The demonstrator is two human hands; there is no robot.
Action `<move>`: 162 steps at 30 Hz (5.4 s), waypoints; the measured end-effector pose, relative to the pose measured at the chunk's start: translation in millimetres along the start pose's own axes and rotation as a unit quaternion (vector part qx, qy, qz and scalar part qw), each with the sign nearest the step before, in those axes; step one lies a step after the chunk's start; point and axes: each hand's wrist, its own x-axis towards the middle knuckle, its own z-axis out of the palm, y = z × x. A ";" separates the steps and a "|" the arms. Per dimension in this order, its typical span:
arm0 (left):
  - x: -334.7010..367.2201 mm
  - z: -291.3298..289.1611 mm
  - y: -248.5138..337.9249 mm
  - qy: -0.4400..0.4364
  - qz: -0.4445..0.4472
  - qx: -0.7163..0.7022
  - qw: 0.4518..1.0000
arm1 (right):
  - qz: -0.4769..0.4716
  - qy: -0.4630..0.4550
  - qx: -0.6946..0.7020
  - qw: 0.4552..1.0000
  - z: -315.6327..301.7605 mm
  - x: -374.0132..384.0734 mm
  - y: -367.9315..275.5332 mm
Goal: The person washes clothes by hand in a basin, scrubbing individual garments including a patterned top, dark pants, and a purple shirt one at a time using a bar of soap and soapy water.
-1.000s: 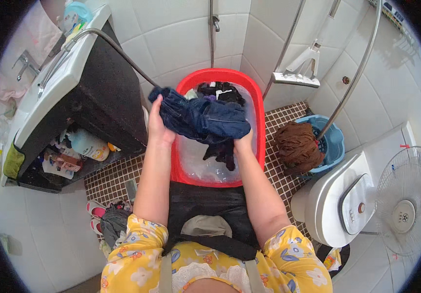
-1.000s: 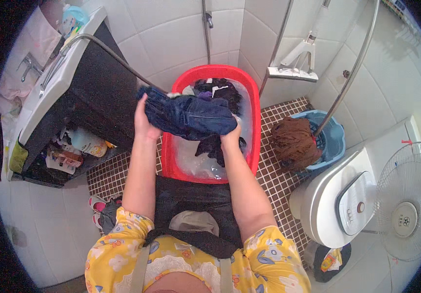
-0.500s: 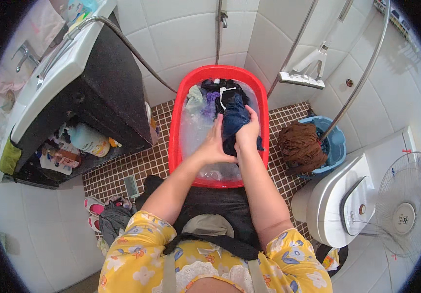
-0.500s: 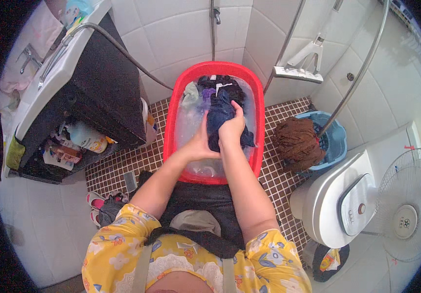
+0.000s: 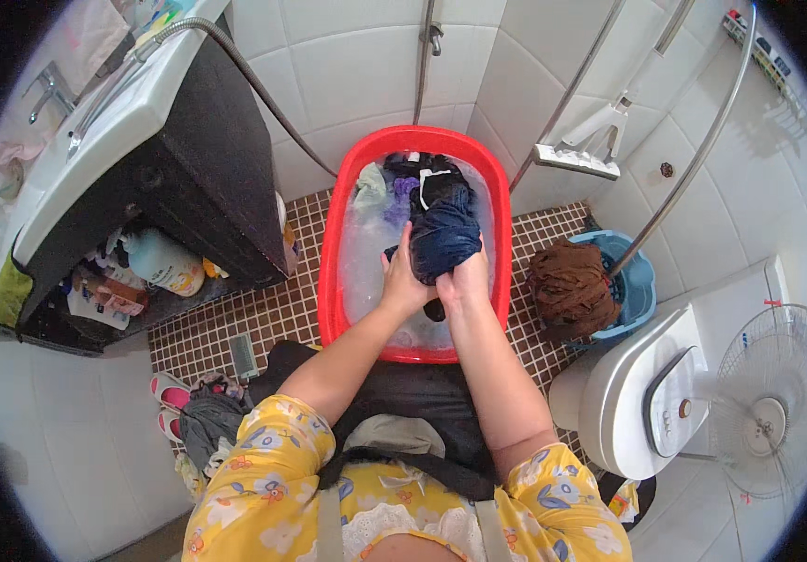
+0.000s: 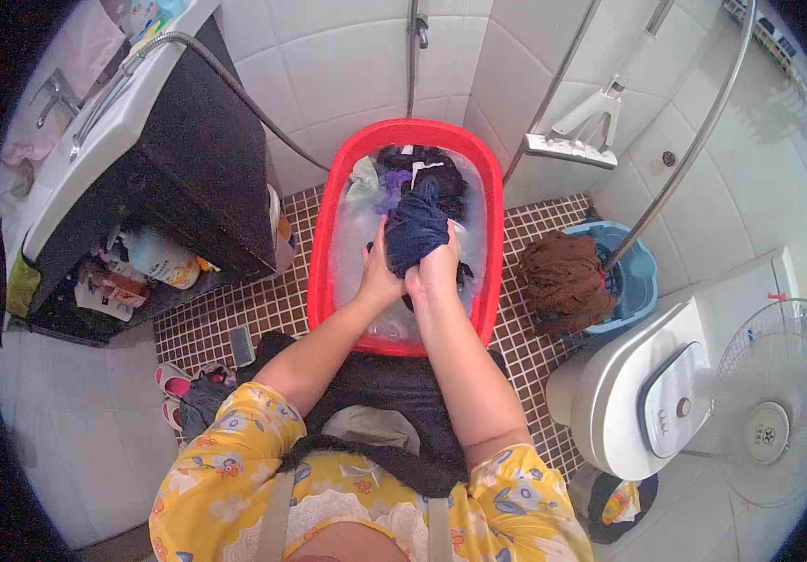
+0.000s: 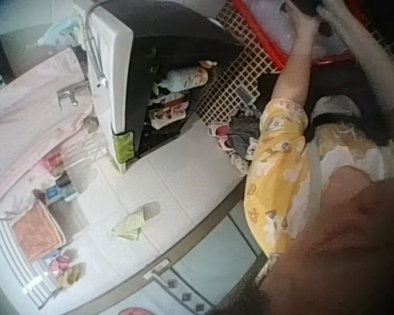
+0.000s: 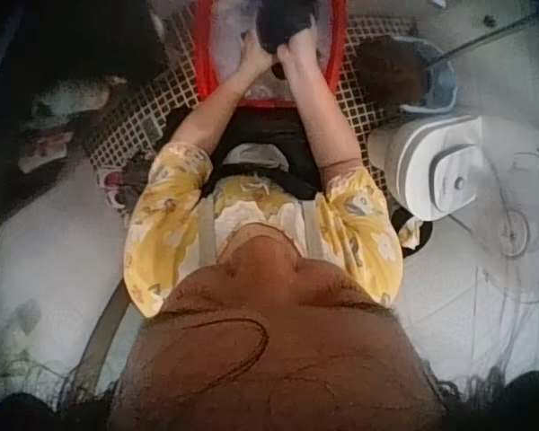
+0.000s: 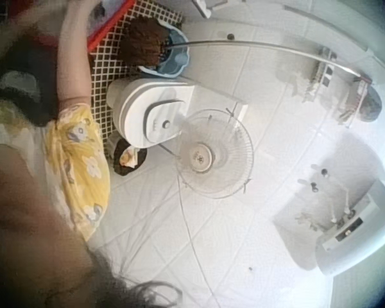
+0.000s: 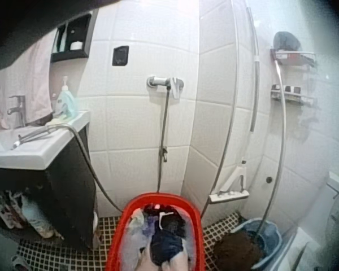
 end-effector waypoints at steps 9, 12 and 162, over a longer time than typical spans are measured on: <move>32.5 -30.7 -18.8 0.012 0.131 -0.113 0.985 | 0.133 -0.197 -0.005 0.971 -9.4 3.0 -7.2; 35.7 -35.2 -18.8 -0.080 0.094 -0.178 0.976 | 0.153 -0.184 -0.011 0.971 -13.9 3.0 -9.7; 49.1 -57.7 -0.8 -0.031 -0.040 -0.579 0.814 | 0.325 -0.217 -0.257 0.884 -26.6 -21.7 5.3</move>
